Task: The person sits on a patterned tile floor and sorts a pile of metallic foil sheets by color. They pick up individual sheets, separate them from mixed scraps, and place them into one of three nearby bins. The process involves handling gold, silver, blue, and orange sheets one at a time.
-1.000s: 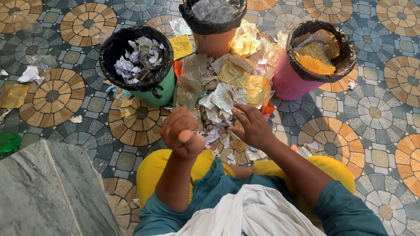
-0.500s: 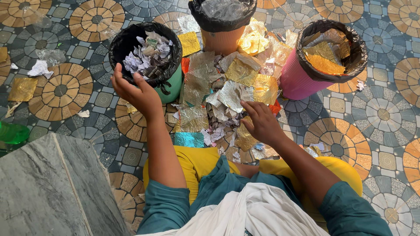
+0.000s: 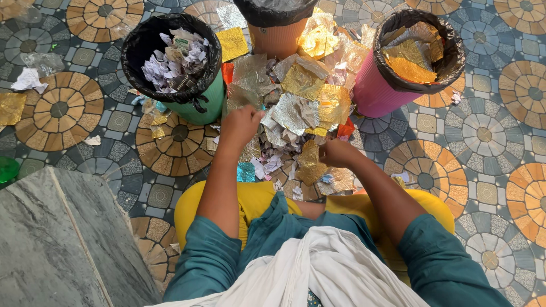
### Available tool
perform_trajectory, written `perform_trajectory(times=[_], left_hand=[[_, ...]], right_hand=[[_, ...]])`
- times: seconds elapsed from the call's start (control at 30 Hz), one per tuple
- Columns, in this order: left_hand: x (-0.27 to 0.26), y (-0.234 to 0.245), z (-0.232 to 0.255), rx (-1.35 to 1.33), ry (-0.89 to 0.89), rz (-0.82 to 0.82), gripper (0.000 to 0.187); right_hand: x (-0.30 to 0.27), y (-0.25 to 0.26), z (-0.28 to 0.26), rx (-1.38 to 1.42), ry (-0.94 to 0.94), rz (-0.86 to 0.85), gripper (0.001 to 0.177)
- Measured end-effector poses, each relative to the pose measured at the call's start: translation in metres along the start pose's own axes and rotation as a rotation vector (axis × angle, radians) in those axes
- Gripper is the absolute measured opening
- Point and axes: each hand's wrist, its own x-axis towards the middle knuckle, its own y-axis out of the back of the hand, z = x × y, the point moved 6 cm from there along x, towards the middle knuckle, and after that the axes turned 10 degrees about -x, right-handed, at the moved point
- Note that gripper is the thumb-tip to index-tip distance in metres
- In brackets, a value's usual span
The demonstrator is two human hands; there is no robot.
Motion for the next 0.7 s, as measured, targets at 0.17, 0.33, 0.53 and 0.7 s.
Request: perform_trajectory(times=[0.17, 0.33, 0.53, 0.7], left_hand=[[-0.026, -0.129, -0.134, 0.543, 0.564, -0.979, 0.056], [-0.056, -0.172, -0.153, 0.613, 0.589, -1.257, 0.050], [-0.031, -0.198, -0.129, 0.316, 0.334, -1.120, 0.046], [0.005, -0.155, -0.096, -0.203, 0.010, -0.529, 0.042]], right_hand=[[0.015, -0.124, 0.005, -0.075, -0.047, -0.791, 0.031], [0.008, -0.162, -0.010, -0.248, 0.085, -0.827, 0.036], [0.026, -0.102, -0.019, -0.224, 0.200, -0.420, 0.043], [0.026, -0.005, -0.016, 0.258, 0.216, 0.205, 0.037]])
